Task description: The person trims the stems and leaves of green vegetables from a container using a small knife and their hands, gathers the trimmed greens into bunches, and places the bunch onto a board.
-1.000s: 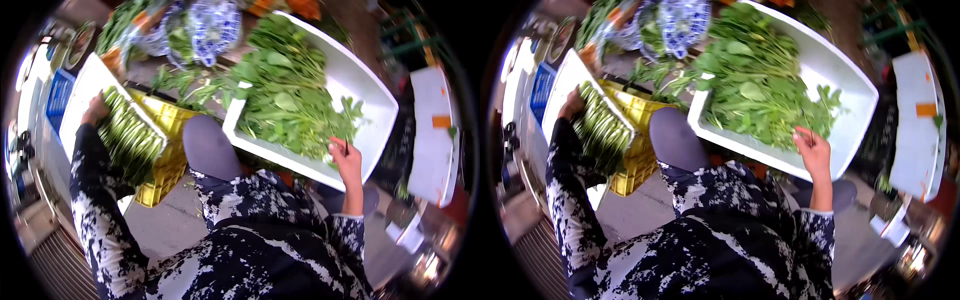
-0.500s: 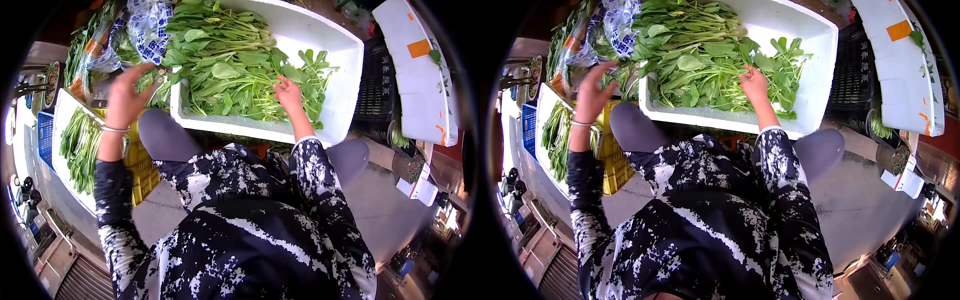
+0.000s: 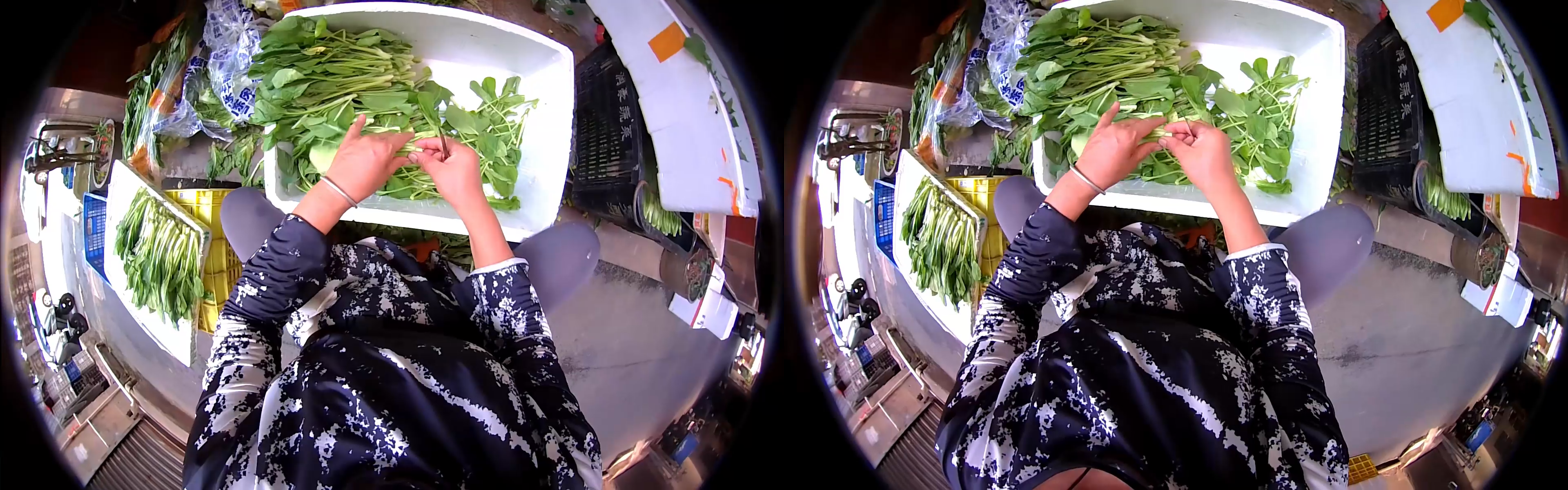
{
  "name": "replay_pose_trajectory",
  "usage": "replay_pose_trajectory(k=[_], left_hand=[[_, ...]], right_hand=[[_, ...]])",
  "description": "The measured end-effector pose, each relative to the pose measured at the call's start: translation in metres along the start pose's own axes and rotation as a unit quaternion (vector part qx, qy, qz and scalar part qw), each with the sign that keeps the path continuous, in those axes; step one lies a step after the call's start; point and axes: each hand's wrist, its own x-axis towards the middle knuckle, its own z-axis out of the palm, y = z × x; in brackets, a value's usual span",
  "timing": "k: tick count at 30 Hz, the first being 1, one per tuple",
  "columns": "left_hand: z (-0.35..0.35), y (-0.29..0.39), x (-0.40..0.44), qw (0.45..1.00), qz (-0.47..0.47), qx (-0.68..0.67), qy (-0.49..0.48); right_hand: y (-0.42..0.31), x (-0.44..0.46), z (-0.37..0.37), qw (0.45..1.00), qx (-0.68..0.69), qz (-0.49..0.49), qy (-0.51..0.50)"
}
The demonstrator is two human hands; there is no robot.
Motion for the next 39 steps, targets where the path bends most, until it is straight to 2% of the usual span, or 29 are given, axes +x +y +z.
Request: replay_pose_trajectory(k=[1, 2, 3, 4, 6, 7, 8, 9, 10, 12, 14, 19, 21, 25, 27, 28, 30, 33, 34, 35, 36, 38, 39], left_hand=[[0.002, -0.004, 0.001, 0.998, 0.055, -0.02, 0.035], [0.001, -0.002, 0.002, 0.998, 0.06, -0.017, 0.032], [-0.004, 0.003, 0.003, 0.988, 0.002, -0.155, -0.023], [-0.011, 0.008, 0.004, 0.953, -0.059, -0.288, -0.076], [-0.017, 0.017, 0.001, 0.942, -0.039, -0.326, -0.065], [-0.014, 0.018, 0.0, 0.902, -0.056, -0.422, -0.068], [-0.011, 0.02, -0.001, 0.852, -0.071, -0.513, -0.072], [-0.012, 0.026, -0.002, 0.829, -0.08, -0.549, -0.076], [-0.009, 0.027, -0.002, 0.829, -0.079, -0.548, -0.078], [-0.004, 0.03, -0.002, 0.795, -0.063, -0.597, -0.084], [-0.005, 0.037, -0.002, 0.806, -0.054, -0.584, -0.081], [-0.009, 0.051, -0.005, 0.884, -0.066, -0.462, -0.033], [-0.008, 0.053, -0.005, 0.871, -0.077, -0.483, -0.036], [-0.008, 0.054, -0.005, 0.846, -0.097, -0.521, -0.065], [-0.007, 0.056, -0.006, 0.838, -0.099, -0.532, -0.072], [-0.009, 0.059, -0.006, 0.829, -0.099, -0.544, -0.08], [-0.012, 0.06, -0.005, 0.84, -0.088, -0.529, -0.086], [-0.007, 0.058, -0.004, 0.833, -0.098, -0.537, -0.089], [-0.002, 0.058, -0.003, 0.852, -0.097, -0.508, -0.078], [0.002, 0.059, -0.002, 0.87, -0.096, -0.478, -0.068], [0.004, 0.062, -0.001, 0.87, -0.096, -0.478, -0.069], [0.007, 0.068, 0.002, 0.904, -0.082, -0.418, -0.042], [0.005, 0.072, 0.004, 0.902, -0.107, -0.411, -0.077]], right_hand=[[-0.002, -0.004, -0.005, 0.999, 0.047, -0.009, 0.0], [-0.005, -0.009, -0.01, 0.995, 0.094, -0.018, -0.001], [-0.013, -0.015, -0.018, 0.996, 0.087, -0.013, -0.013], [-0.018, -0.02, -0.025, 0.996, 0.09, -0.014, -0.011], [-0.025, -0.027, -0.036, 0.977, 0.206, 0.048, -0.024], [-0.027, -0.031, -0.041, 0.976, 0.206, 0.025, -0.065], [-0.029, -0.035, -0.04, 0.976, 0.208, 0.024, -0.065], [-0.03, -0.04, -0.038, 0.97, 0.228, 0.003, -0.087], [-0.031, -0.044, -0.038, 0.962, 0.248, -0.019, -0.109], [-0.031, -0.048, -0.039, 0.961, 0.247, -0.014, -0.124], [-0.029, -0.049, -0.038, 0.968, 0.226, -0.038, -0.103], [-0.028, -0.05, -0.04, 0.976, 0.201, -0.022, -0.08], [-0.028, -0.05, -0.037, 0.984, 0.162, -0.059, -0.04], [-0.011, -0.049, -0.046, 0.985, 0.163, -0.041, -0.046], [-0.006, -0.049, -0.054, 0.931, 0.341, 0.032, -0.124], [-0.003, -0.048, -0.059, 0.932, 0.34, 0.031, -0.124], [0.002, -0.047, -0.07, 0.884, 0.445, 0.111, -0.087], [0.0, -0.053, -0.076, 0.912, 0.392, 0.112, -0.051], [-0.003, -0.055, -0.075, 0.926, 0.356, 0.119, -0.029], [-0.001, -0.056, -0.07, 0.923, 0.374, 0.086, -0.028], [-0.006, -0.058, -0.066, 0.923, 0.375, 0.086, -0.027], [-0.021, -0.06, -0.059, 0.961, 0.263, 0.087, 0.001], [-0.019, -0.059, -0.057, 0.96, 0.263, 0.092, 0.023]])
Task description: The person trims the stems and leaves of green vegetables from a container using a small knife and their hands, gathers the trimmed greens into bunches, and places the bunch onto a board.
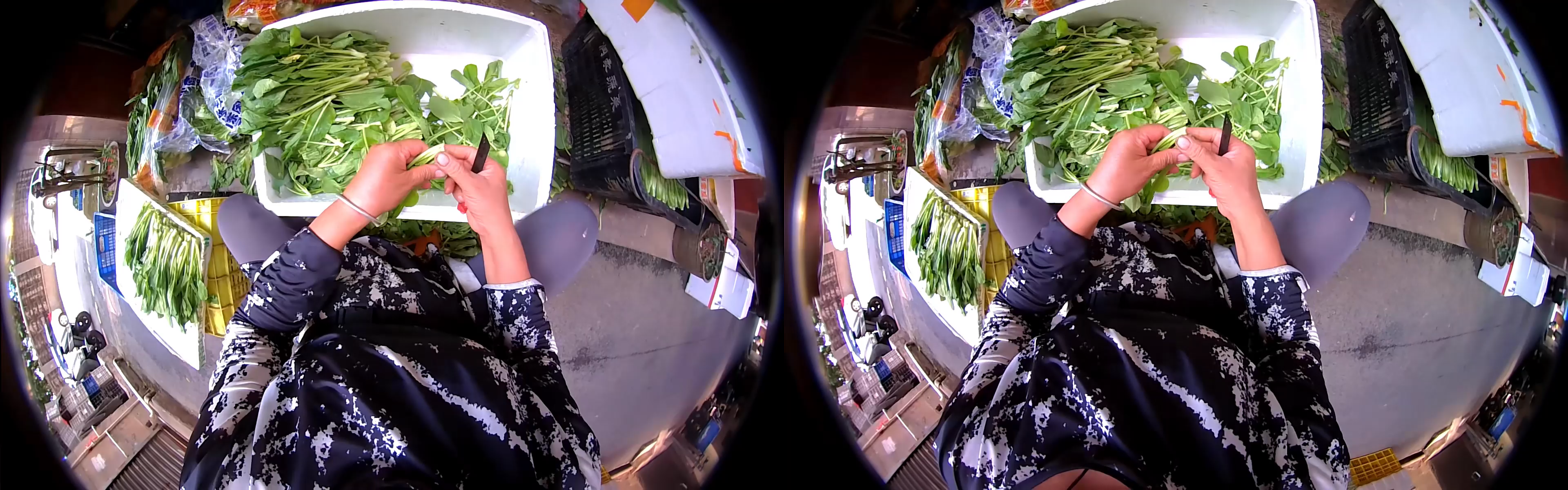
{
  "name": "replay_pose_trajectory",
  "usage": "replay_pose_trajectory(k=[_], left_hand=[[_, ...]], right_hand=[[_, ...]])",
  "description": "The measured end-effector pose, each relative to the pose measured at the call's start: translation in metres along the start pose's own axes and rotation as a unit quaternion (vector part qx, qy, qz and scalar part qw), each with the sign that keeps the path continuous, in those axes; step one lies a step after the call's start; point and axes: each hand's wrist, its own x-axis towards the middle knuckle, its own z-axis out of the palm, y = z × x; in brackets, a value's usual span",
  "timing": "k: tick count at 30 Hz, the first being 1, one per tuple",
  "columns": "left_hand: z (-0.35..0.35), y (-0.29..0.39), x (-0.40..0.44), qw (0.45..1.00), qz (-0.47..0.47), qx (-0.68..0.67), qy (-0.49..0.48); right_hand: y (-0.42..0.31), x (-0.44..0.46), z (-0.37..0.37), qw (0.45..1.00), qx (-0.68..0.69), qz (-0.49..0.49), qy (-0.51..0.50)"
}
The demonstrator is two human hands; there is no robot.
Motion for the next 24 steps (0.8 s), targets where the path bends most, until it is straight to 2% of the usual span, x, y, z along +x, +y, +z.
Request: replay_pose_trajectory(k=[3, 4, 5, 7, 11, 13, 15, 17, 19, 20, 21, 22, 23, 24], left_hand=[[0.003, -0.008, 0.004, 0.996, 0.042, -0.062, -0.043], [0.001, -0.002, 0.002, 0.989, 0.035, -0.128, -0.062], [0.001, -0.003, 0.003, 0.99, 0.033, -0.128, -0.052], [-0.001, -0.005, 0.009, 0.992, 0.101, 0.063, -0.044], [0.009, 0.003, 0.011, 0.994, 0.069, 0.022, -0.079], [0.017, -0.002, 0.014, 0.995, 0.085, 0.015, -0.052], [0.016, -0.005, 0.015, 0.981, 0.179, 0.061, -0.034], [0.01, -0.004, 0.022, 0.986, 0.143, 0.063, -0.055], [0.005, -0.003, 0.032, 0.983, 0.1, -0.15, -0.047], [-0.004, -0.004, 0.038, 0.995, 0.08, -0.059, -0.021], [-0.005, 0.0, 0.041, 0.995, 0.082, -0.062, -0.019], [-0.005, 0.005, 0.044, 0.97, 0.177, 0.108, 0.126], [-0.004, 0.009, 0.048, 0.887, 0.26, 0.273, 0.266], [0.001, 0.016, 0.047, 0.891, 0.255, 0.288, 0.242]], right_hand=[[0.003, 0.0, -0.009, 0.999, 0.013, 0.032, 0.032], [-0.002, -0.002, -0.007, 0.998, 0.009, 0.029, 0.053], [-0.002, -0.003, -0.012, 0.999, 0.002, 0.014, 0.041], [-0.008, -0.008, -0.019, 1.0, -0.029, 0.004, 0.002], [-0.011, -0.01, -0.025, 0.998, -0.067, 0.005, 0.018], [-0.008, -0.01, -0.031, 0.997, -0.076, 0.003, 0.012], [-0.006, -0.014, -0.036, 0.995, -0.082, -0.01, 0.052], [-0.008, -0.015, -0.044, 0.996, -0.068, -0.026, 0.057], [-0.018, -0.017, -0.051, 0.989, -0.102, -0.041, 0.097], [-0.023, -0.017, -0.055, 0.983, -0.119, -0.056, 0.125], [-0.028, -0.018, -0.059, 0.976, -0.136, -0.072, 0.152], [-0.032, -0.018, -0.063, 0.963, -0.183, -0.078, 0.182], [-0.032, -0.015, -0.068, 0.947, -0.225, -0.098, 0.205], [-0.034, -0.015, -0.066, 0.941, -0.256, -0.106, 0.192]])
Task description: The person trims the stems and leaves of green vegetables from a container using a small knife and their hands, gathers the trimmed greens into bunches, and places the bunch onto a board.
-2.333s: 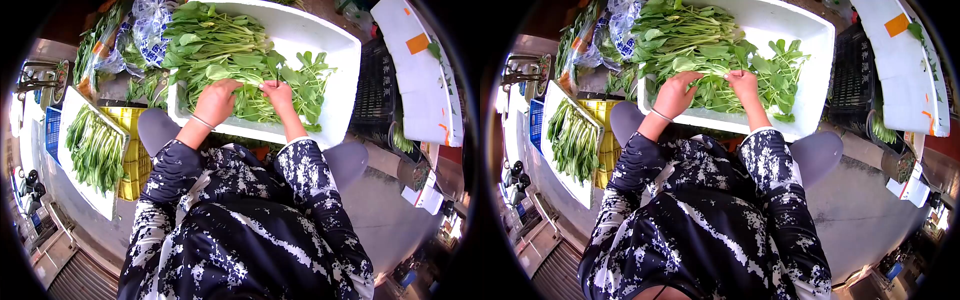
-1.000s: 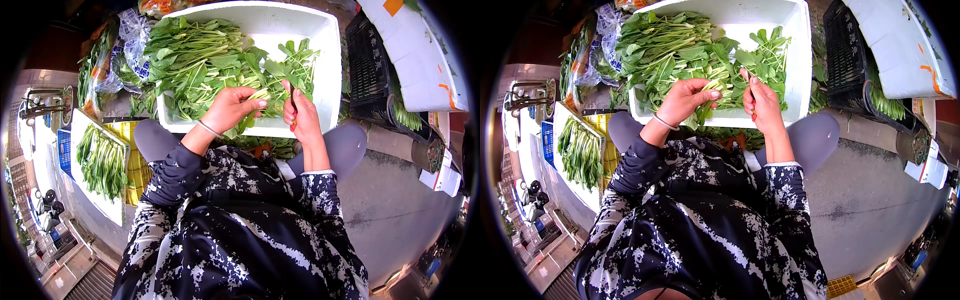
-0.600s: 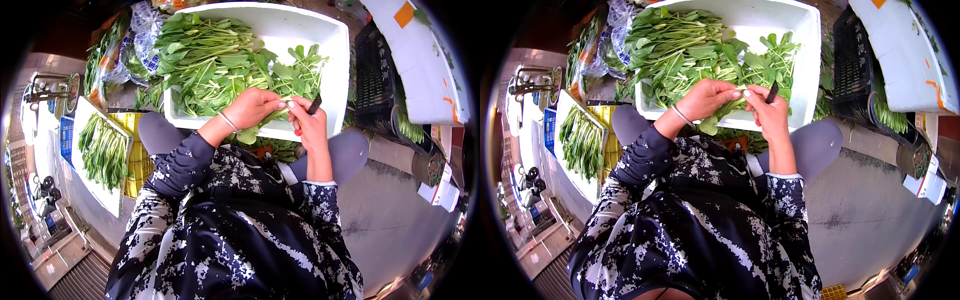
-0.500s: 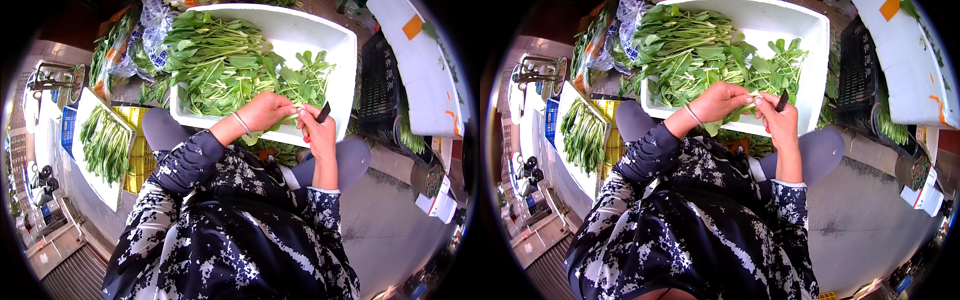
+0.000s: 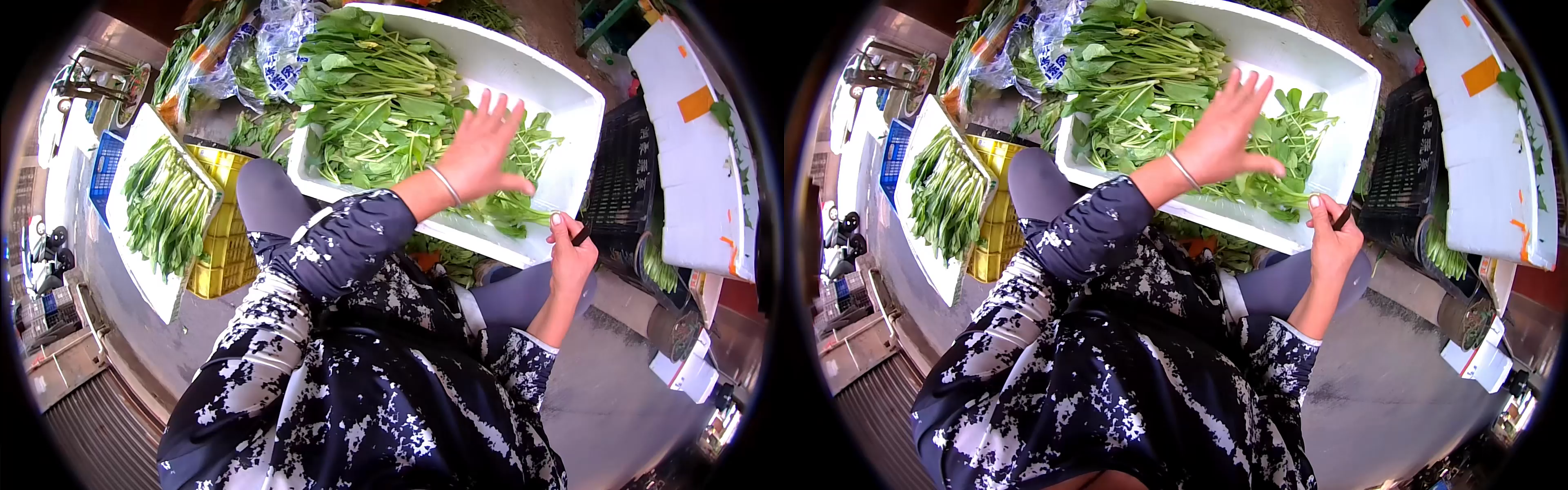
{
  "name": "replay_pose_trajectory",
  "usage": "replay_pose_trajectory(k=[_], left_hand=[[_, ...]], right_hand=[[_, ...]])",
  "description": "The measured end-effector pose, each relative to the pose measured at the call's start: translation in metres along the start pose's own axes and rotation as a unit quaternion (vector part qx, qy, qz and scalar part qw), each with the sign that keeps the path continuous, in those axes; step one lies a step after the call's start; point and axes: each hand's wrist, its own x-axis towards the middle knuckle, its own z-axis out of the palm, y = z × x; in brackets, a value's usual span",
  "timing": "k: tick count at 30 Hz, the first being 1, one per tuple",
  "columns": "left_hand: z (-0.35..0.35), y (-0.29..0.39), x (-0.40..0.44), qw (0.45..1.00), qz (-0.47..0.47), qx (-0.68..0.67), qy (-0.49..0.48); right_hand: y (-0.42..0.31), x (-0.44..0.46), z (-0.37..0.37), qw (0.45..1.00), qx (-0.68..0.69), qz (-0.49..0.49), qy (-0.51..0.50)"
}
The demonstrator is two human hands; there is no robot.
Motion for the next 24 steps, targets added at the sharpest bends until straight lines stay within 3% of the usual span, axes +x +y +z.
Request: replay_pose_trajectory(k=[1, 2, 3, 4, 5, 6, 8, 9, 11, 13, 15, 17, 21, 24], left_hand=[[0.003, 0.011, 0.0, 1.0, 0.003, 0.008, -0.028], [0.014, 0.011, -0.005, 0.996, 0.084, -0.004, -0.031], [0.013, 0.012, -0.011, 0.997, 0.077, -0.004, -0.027], [0.012, 0.013, -0.017, 0.971, 0.037, -0.139, -0.189], [0.01, 0.011, -0.021, 0.9, -0.004, -0.27, -0.342], [0.004, 0.006, -0.025, 0.901, -0.009, -0.272, -0.338], [-0.019, -0.015, -0.039, 0.783, -0.166, -0.465, -0.379], [-0.024, -0.03, -0.054, 0.822, -0.193, -0.416, -0.339], [-0.059, -0.047, -0.076, 0.765, -0.297, -0.531, -0.211], [-0.095, -0.063, -0.094, 0.698, -0.396, -0.593, -0.063], [-0.126, -0.075, -0.112, 0.713, -0.432, -0.55, 0.053], [-0.15, -0.081, -0.124, 0.703, -0.445, -0.534, 0.15], [-0.168, -0.083, -0.134, 0.747, -0.46, -0.459, 0.14], [-0.148, -0.083, -0.133, 0.916, -0.347, -0.196, 0.041]], right_hand=[[-0.004, 0.0, 0.001, 0.999, -0.028, -0.017, -0.013], [-0.007, 0.0, 0.005, 0.999, -0.031, -0.019, -0.019], [-0.011, -0.002, 0.011, 0.999, -0.007, -0.007, -0.041], [-0.016, -0.006, 0.019, 0.998, 0.017, 0.007, -0.063], [-0.023, -0.007, 0.028, 0.993, 0.046, 0.016, -0.103], [-0.021, -0.006, 0.036, 0.987, 0.079, 0.037, -0.132], [-0.015, 0.003, 0.066, 0.964, 0.181, 0.093, -0.17], [-0.021, 0.009, 0.082, 0.954, 0.197, 0.11, -0.196], [-0.014, 0.021, 0.133, 0.978, 0.033, 0.102, -0.181], [0.015, 0.032, 0.19, 0.964, -0.019, 0.028, -0.264], [0.038, 0.03, 0.246, 0.956, -0.084, 0.008, -0.279], [0.059, 0.03, 0.283, 0.93, -0.237, -0.134, -0.246], [0.056, 0.026, 0.29, 0.927, -0.256, -0.156, -0.226], [0.041, 0.016, 0.263, 0.944, -0.178, -0.136, -0.244]])
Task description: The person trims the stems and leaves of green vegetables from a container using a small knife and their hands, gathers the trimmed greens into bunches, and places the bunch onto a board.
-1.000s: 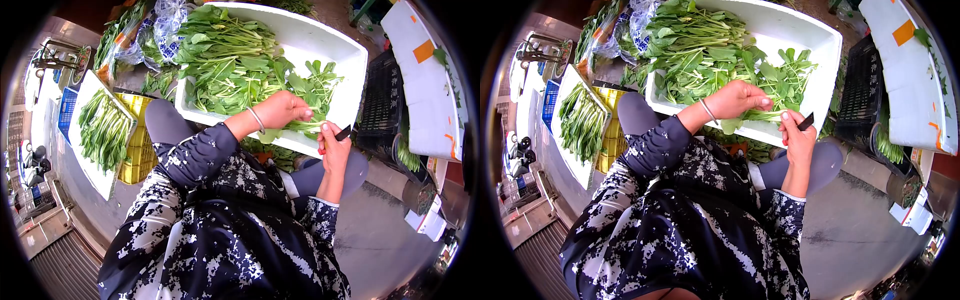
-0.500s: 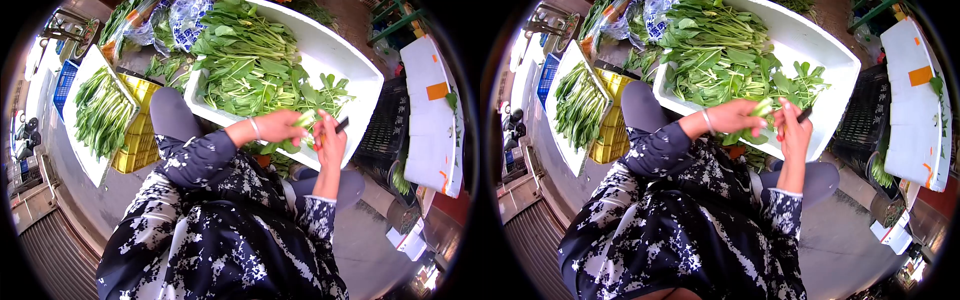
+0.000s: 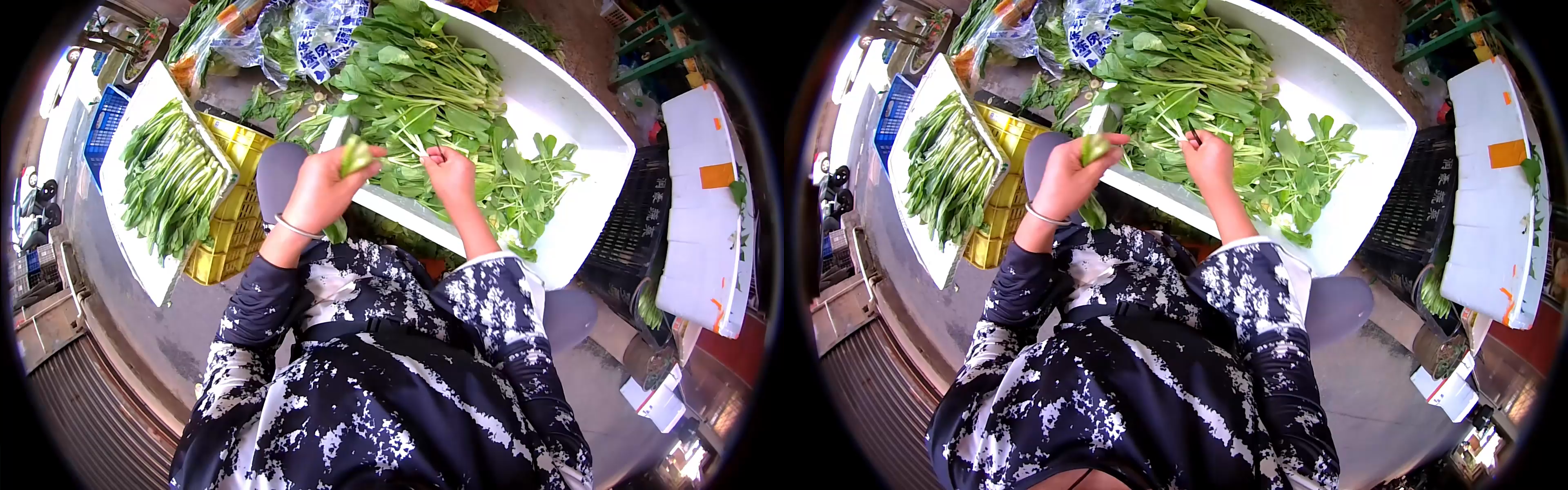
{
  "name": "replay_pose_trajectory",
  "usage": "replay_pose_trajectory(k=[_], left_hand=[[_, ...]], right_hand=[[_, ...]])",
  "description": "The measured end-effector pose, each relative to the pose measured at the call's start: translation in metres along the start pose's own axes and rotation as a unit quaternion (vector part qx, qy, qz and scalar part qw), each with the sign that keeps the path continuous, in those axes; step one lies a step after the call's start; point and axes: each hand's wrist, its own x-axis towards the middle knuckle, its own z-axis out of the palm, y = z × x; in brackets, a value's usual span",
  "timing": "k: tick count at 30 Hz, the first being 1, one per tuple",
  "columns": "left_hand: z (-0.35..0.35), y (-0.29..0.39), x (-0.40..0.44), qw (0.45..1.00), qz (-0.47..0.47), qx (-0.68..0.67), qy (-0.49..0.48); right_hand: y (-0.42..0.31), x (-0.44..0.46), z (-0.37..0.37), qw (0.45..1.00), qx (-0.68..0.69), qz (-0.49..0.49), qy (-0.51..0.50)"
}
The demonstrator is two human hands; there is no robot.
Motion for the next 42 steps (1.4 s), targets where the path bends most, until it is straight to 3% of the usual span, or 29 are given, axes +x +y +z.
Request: replay_pose_trajectory(k=[1, 3, 6, 7, 9, 11, 13, 16, 21, 27, 29, 31, 33, 34, 37, 39, 41, 42], left_hand=[[0.003, 0.008, 0.003, 0.981, 0.056, 0.176, -0.051], [0.028, 0.004, 0.01, 0.939, 0.251, 0.234, -0.03], [0.058, 0.013, 0.013, 0.906, 0.324, 0.262, -0.073], [0.064, 0.017, 0.013, 0.905, 0.329, 0.26, -0.078], [0.072, 0.026, 0.013, 0.935, 0.204, 0.236, -0.168], [0.085, 0.014, 0.017, 0.946, 0.219, 0.188, -0.145], [0.091, 0.017, 0.019, 0.965, 0.135, 0.161, -0.158], [0.094, 0.02, 0.019, 0.975, 0.095, 0.117, -0.165], [0.097, 0.018, 0.019, 0.98, 0.046, 0.091, -0.173], [0.095, -0.003, 0.016, 0.984, 0.04, -0.015, -0.176], [0.093, -0.008, 0.011, 0.983, 0.021, -0.039, -0.179], [0.091, -0.013, 0.01, 0.981, 0.003, -0.063, -0.182], [0.091, -0.02, 0.011, 0.989, 0.006, -0.025, -0.147], [0.088, -0.028, 0.015, 0.984, -0.02, -0.048, -0.169], [0.068, -0.015, 0.014, 0.964, -0.054, -0.16, -0.206], [0.058, -0.014, 0.016, 0.97, -0.036, -0.126, -0.206], [0.053, -0.02, 0.015, 0.966, -0.04, -0.143, -0.212], [0.051, -0.016, 0.014, 0.965, -0.02, -0.146, -0.219]], right_hand=[[-0.005, -0.011, -0.012, 0.998, 0.061, -0.003, 0.0], [-0.02, -0.033, -0.041, 0.995, 0.101, 0.001, -0.007], [-0.038, -0.062, -0.083, 0.991, 0.125, 0.005, -0.057], [-0.037, -0.068, -0.095, 0.979, 0.192, 0.025, -0.07], [-0.038, -0.075, -0.109, 0.961, 0.261, 0.043, -0.075], [-0.038, -0.083, -0.117, 0.906, 0.383, 0.169, -0.062], [-0.03, -0.091, -0.113, 0.912, 0.374, 0.159, -0.059], [-0.028, -0.099, -0.112, 0.841, 0.516, 0.11, -0.117], [-0.026, -0.098, -0.103, 0.87, 0.479, 0.079, -0.085], [-0.024, -0.094, -0.099, 0.828, 0.532, 0.113, -0.133], [-0.017, -0.089, -0.101, 0.81, 0.541, 0.121, -0.193], [-0.013, -0.08, -0.095, 0.807, 0.538, 0.149, -0.194], [-0.012, -0.066, -0.087, 0.84, 0.468, 0.183, -0.203], [-0.019, -0.059, -0.08, 0.881, 0.414, 0.157, -0.166], [-0.002, -0.029, -0.062, 0.921, 0.325, 0.196, -0.087], [0.011, -0.007, -0.045, 0.929, 0.312, 0.188, -0.065], [0.012, 0.008, -0.027, 0.985, 0.069, 0.159, -0.023], [0.001, 0.012, -0.027, 0.981, 0.005, 0.188, -0.05]])
